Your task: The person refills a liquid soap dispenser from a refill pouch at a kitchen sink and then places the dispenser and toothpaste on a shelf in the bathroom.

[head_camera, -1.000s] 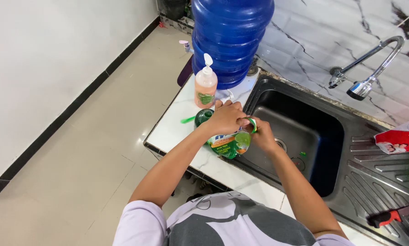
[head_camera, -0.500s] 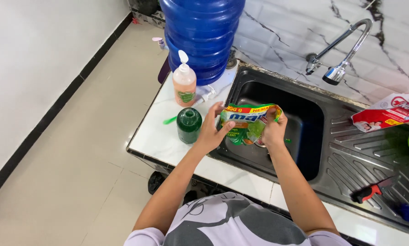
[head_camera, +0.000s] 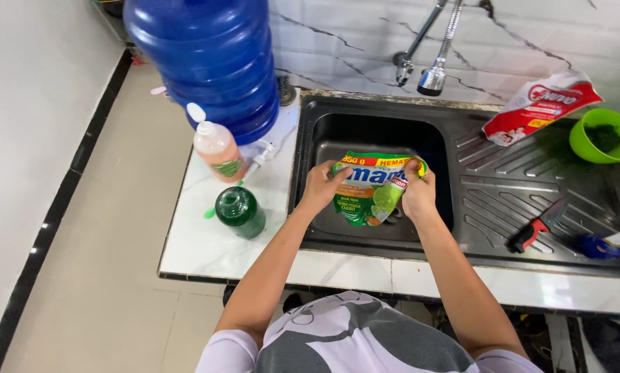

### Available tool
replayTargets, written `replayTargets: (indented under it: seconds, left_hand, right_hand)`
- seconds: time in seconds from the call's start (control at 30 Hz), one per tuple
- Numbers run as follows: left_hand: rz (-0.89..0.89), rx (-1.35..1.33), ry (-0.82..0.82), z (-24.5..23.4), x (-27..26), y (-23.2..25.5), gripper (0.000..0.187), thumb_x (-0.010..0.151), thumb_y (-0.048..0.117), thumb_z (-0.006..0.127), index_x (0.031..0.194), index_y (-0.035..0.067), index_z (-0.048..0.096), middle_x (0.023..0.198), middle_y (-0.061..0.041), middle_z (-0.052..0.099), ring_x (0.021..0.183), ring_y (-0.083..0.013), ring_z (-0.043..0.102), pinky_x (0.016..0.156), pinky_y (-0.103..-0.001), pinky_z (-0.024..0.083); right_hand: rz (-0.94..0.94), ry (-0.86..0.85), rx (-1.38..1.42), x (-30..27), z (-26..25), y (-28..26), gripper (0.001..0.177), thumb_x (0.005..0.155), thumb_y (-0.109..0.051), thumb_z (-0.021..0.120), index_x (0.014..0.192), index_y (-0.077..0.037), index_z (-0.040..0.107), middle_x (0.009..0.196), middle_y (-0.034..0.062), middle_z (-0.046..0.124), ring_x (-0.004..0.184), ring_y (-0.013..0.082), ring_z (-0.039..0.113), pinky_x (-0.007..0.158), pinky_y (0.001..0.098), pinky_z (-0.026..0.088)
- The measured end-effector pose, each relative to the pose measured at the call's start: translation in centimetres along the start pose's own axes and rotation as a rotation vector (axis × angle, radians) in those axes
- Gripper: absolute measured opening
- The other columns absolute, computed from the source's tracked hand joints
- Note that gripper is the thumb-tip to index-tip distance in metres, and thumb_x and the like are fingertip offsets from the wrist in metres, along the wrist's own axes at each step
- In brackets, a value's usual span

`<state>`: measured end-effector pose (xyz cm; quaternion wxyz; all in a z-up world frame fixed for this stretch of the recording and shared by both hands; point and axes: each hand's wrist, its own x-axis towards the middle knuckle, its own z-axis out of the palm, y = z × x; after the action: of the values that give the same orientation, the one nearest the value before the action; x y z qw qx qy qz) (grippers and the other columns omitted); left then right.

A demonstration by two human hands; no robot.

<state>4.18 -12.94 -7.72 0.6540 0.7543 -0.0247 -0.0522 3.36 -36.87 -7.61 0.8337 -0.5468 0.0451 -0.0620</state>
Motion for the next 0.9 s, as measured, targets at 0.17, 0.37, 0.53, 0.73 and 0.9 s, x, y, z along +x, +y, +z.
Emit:
replayTargets:
  seconds: [0.17, 0.37, 0.53, 0.73, 0.9]
  left_hand:
    - [0.063, 0.005, -0.066, 7.4, 4.4, -0.9, 0.058, 0.094, 0.036, 0.070, 0.144, 0.012, 0.051, 0.123, -0.013, 0.064, 0.113, -0.0207, 0.061, 0.092, -0.038, 0.053]
    - [-0.023, -0.086, -0.265, 19.0, 10.1, -1.4, 0.057, 0.097, 0.031, 0.065, 0.148, 0.013, 0.046, 0.130, -0.012, 0.061, 0.113, -0.0208, 0.062, 0.092, -0.037, 0.054]
    - [-0.045, -0.123, -0.503, 28.7, 13.5, 1.2, 0.053, 0.098, 0.029, 0.063, 0.146, 0.012, 0.048, 0.128, -0.009, 0.064, 0.111, -0.0192, 0.064, 0.088, -0.034, 0.053]
    - [0.037, -0.324, -0.709, 38.9, 17.4, -5.4, 0.052, 0.106, 0.033, 0.055, 0.152, 0.010, 0.048, 0.135, -0.014, 0.060, 0.128, -0.0193, 0.056, 0.109, -0.033, 0.043]
    - [-0.491, -0.222, -0.806, 38.6, 15.0, -1.8, 0.074, 0.094, 0.065, 0.037, 0.161, 0.040, 0.020, 0.168, 0.000, 0.027, 0.143, -0.0390, 0.037, 0.112, -0.054, 0.031]
  right_hand:
    - [-0.186, 0.283, 0.043, 2.3, -7.1, 0.5, 0.031, 0.106, -0.032, 0.061, 0.106, -0.001, 0.063, 0.099, 0.0067, 0.070, 0.086, 0.0148, 0.067, 0.081, 0.0337, 0.059]
    - [-0.478, 0.581, 0.068, 5.6, -13.9, -5.4, 0.026, 0.109, -0.027, 0.056, 0.107, -0.002, 0.061, 0.099, 0.0073, 0.071, 0.084, 0.0157, 0.068, 0.075, 0.0332, 0.058]
    - [-0.665, 0.761, 0.017, 10.5, -20.5, -8.7, 0.026, 0.115, -0.026, 0.049, 0.110, -0.002, 0.057, 0.103, 0.0076, 0.068, 0.086, 0.0148, 0.066, 0.080, 0.0332, 0.059]
    - [-0.605, 1.095, -0.628, 14.6, -23.6, -6.7, 0.030, 0.112, -0.014, 0.049, 0.139, -0.003, 0.055, 0.130, 0.0155, 0.067, 0.119, 0.0287, 0.064, 0.108, 0.0388, 0.045]
    - [-0.499, 0.925, -0.585, 15.0, -22.5, -6.6, 0.053, 0.105, -0.008, 0.054, 0.154, -0.004, 0.035, 0.153, 0.0220, 0.044, 0.139, 0.0342, 0.048, 0.115, 0.0395, 0.037]
